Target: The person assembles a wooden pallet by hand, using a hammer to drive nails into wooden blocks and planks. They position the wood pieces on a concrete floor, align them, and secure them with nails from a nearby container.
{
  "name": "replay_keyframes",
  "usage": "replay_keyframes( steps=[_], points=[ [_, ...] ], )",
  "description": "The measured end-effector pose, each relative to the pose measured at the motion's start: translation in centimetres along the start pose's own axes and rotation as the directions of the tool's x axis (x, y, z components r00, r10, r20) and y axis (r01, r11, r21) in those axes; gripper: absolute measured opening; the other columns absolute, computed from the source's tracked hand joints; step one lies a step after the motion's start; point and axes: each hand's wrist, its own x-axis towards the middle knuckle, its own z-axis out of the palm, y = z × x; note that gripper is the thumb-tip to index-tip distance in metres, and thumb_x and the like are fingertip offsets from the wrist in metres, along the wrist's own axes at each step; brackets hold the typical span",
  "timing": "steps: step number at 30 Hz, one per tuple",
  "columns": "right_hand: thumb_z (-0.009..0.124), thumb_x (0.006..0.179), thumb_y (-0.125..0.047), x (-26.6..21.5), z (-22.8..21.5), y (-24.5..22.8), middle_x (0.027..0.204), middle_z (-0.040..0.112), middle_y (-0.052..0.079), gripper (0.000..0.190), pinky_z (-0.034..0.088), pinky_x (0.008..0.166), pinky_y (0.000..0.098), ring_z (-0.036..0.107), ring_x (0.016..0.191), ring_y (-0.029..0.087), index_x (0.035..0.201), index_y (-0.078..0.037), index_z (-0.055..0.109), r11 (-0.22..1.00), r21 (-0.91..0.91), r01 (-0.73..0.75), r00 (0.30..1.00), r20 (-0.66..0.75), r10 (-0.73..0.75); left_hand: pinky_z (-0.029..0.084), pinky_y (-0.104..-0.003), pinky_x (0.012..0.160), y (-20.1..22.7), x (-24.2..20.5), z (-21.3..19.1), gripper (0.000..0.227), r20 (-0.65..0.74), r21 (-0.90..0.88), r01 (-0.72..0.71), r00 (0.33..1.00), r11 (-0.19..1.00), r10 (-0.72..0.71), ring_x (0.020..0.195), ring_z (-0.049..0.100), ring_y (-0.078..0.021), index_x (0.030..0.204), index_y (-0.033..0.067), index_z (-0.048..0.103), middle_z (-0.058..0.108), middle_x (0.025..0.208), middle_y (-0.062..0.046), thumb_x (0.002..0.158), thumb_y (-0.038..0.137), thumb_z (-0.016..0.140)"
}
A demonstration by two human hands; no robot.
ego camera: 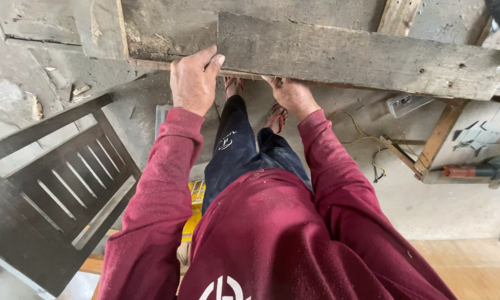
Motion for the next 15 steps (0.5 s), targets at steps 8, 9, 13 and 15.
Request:
replay_keyframes(
  steps=[8, 9, 13, 15],
  points=[
    [0.053, 0.105, -0.016, -1.5, -1.1, -1.2, 0.089, 0.068, 0.013, 0.047, 0.058, 0.063, 0.0418, 0.069, 0.074, 0.029, 0.144, -0.039, 0.066, 0.993, -0.055, 0.106, 0.994, 0.024, -0.104, 0.044, -0.033, 0.042, 1.9, 7.7, -4.1, 0.132, 0.623, 0.364, -0.328, 0.781, 0.872, 0.034, 0.046, 0.039, -0.0158, 0.166, 0.0057, 0.012, 0.035, 0.054, 0.001, 0.071, 0.067, 0.080],
    [0.056, 0.105, -0.018, -1.1, -0.7, -1.2, 0.094, 0.068, 0.011, 0.044, 0.058, 0.065, 0.0415, 0.069, 0.077, 0.028, 0.140, -0.041, 0.067, 0.994, -0.019, 0.110, 0.993, -0.031, -0.110, 0.046, -0.034, 0.044, 2.3, 8.4, -4.3, 0.136, 0.676, 0.409, -0.378, 0.737, 0.830, 0.002, 0.046, 0.042, -0.0173, 0.165, 0.0034, 0.009, 0.039, 0.055, -0.002, 0.069, 0.067, 0.082],
    [0.060, 0.107, -0.030, -0.5, 1.7, -1.0, 0.125, 0.067, 0.003, 0.035, 0.058, 0.085, 0.0388, 0.069, 0.105, 0.022, 0.138, -0.046, 0.059, 0.996, 0.069, 0.062, 0.990, -0.133, -0.053, 0.054, -0.041, 0.053, 3.5, 8.8, -3.4, 0.134, 0.752, 0.490, -0.486, 0.655, 0.724, -0.070, 0.050, 0.058, -0.0274, 0.163, -0.0053, 0.006, 0.059, 0.061, -0.015, 0.075, 0.058, 0.084],
    [0.058, 0.103, -0.024, -0.5, 3.1, -0.7, 0.141, 0.060, 0.003, 0.050, 0.054, 0.094, 0.0374, 0.062, 0.119, 0.026, 0.150, -0.043, 0.052, 0.976, -0.185, 0.119, 0.977, -0.155, -0.149, 0.057, -0.045, 0.061, 3.5, 8.5, -2.8, 0.128, 0.740, 0.486, -0.477, 0.671, 0.733, -0.054, 0.057, 0.066, -0.0345, 0.162, -0.0076, 0.008, 0.066, 0.068, -0.022, 0.080, 0.052, 0.085]
  ],
)
